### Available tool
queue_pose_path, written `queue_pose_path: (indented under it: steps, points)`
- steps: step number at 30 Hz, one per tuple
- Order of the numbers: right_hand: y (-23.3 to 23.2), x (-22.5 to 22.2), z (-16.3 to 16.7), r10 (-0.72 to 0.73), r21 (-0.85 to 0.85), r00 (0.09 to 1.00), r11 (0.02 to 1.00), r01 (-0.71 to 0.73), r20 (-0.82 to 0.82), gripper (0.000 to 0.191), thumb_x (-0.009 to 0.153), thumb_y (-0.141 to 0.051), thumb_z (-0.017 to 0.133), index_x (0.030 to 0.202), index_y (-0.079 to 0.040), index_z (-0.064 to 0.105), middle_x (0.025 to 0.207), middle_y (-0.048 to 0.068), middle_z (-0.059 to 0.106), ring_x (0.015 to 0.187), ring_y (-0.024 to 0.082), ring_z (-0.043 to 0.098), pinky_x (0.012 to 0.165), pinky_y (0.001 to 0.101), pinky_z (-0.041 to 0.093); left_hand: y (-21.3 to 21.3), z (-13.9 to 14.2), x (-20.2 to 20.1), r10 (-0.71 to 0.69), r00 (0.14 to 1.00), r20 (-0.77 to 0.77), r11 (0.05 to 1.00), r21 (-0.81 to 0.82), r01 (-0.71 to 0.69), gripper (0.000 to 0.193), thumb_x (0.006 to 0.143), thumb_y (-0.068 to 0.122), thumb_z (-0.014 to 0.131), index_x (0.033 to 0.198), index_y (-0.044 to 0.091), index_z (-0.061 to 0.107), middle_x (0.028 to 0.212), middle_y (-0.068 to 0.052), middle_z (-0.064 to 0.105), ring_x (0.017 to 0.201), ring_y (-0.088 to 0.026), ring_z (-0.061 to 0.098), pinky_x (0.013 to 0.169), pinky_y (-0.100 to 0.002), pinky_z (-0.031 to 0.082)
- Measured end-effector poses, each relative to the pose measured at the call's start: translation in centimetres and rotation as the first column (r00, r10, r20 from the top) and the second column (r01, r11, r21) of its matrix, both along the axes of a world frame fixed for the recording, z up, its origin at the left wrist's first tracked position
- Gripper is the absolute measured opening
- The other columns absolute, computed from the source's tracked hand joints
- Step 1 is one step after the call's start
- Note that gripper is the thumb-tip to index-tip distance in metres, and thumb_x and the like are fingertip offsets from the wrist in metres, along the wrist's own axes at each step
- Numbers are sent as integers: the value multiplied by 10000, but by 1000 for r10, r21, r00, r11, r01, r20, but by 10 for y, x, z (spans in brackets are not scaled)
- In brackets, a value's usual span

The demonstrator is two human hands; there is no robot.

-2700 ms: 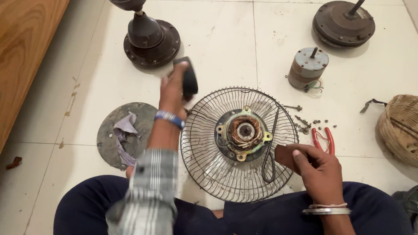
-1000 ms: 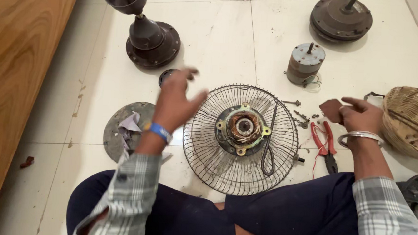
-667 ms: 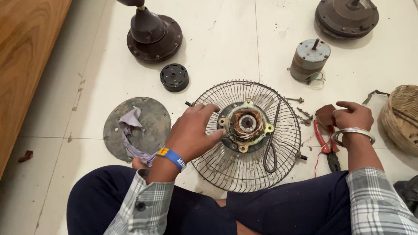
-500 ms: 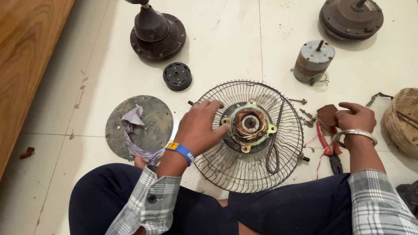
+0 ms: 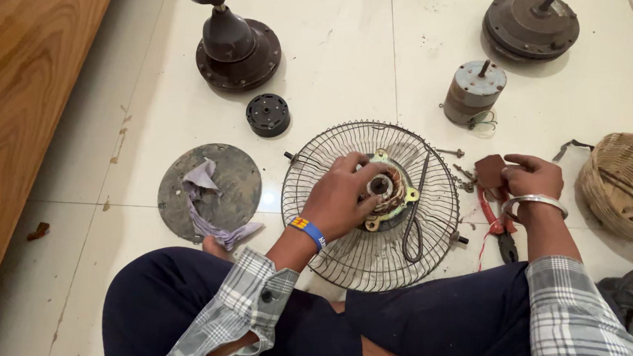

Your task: The person sits on the floor and disassembles a table fan. They use pliers to loosen parts, remove the rear housing from the motor, pull the copper-wound stator out of the casing, and wipe components with a cloth.

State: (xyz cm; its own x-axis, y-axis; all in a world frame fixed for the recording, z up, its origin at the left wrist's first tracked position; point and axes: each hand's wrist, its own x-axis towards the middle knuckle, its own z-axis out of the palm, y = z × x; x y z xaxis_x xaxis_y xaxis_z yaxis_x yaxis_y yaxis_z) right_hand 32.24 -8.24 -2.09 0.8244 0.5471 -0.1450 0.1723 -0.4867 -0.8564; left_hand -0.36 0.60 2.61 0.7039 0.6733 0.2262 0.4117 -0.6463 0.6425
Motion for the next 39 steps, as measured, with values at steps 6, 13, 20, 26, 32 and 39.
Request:
queue_pose_path:
  steps: [6,13,20,26,32,39]
  points:
    - [6,-12,10,189,205,976,965,-164,-108,320,891,17,687,1206,2,744,989,112,756,820,150,696,708,283,563,-2,-10,3,9,999,35,997,78,-11,322,813,162,775,1130,158,716,1184,-102,621,1098,-307,612,894,-427,547]
    - [32,-41,22,298,266,955,921,-283,-17,283,880,30,710,1163,52,700,999,165,754,859,181,738,765,293,628,-5,-14,7,7,998,67,991,133,-16,205,811,183,789,995,112,731,1136,-86,619,1083,-300,598,893,-433,537]
    - [90,-59,35,303,224,953,931,-290,-25,223,932,-36,700,1138,19,766,1033,144,767,890,197,762,796,298,653,-4,-13,8,2,998,59,989,146,-11,263,793,177,794,1041,110,738,1135,-95,605,1090,-302,592,888,-431,533]
    - [91,-74,42,441,25,886,893,-449,145,410,893,-100,684,1303,-90,660,1216,129,700,1075,254,696,903,392,555,-2,-16,8,8,998,69,986,164,-20,257,790,178,797,1039,127,756,1125,-88,616,1076,-293,595,888,-423,536]
    - [28,-89,51,598,-247,765,799,-548,240,355,874,-226,725,1216,-139,754,1132,124,777,1011,248,752,908,400,578,1,-20,16,18,997,77,979,199,-33,199,797,171,792,963,88,722,1094,-76,623,1058,-284,600,864,-432,524]
    - [-23,-101,42,526,-168,817,850,-498,237,349,860,-240,719,1179,-103,753,1051,100,792,922,227,780,853,366,597,3,-24,19,38,992,118,973,224,-64,157,803,86,747,920,65,643,994,-60,639,1037,-295,598,834,-441,495]
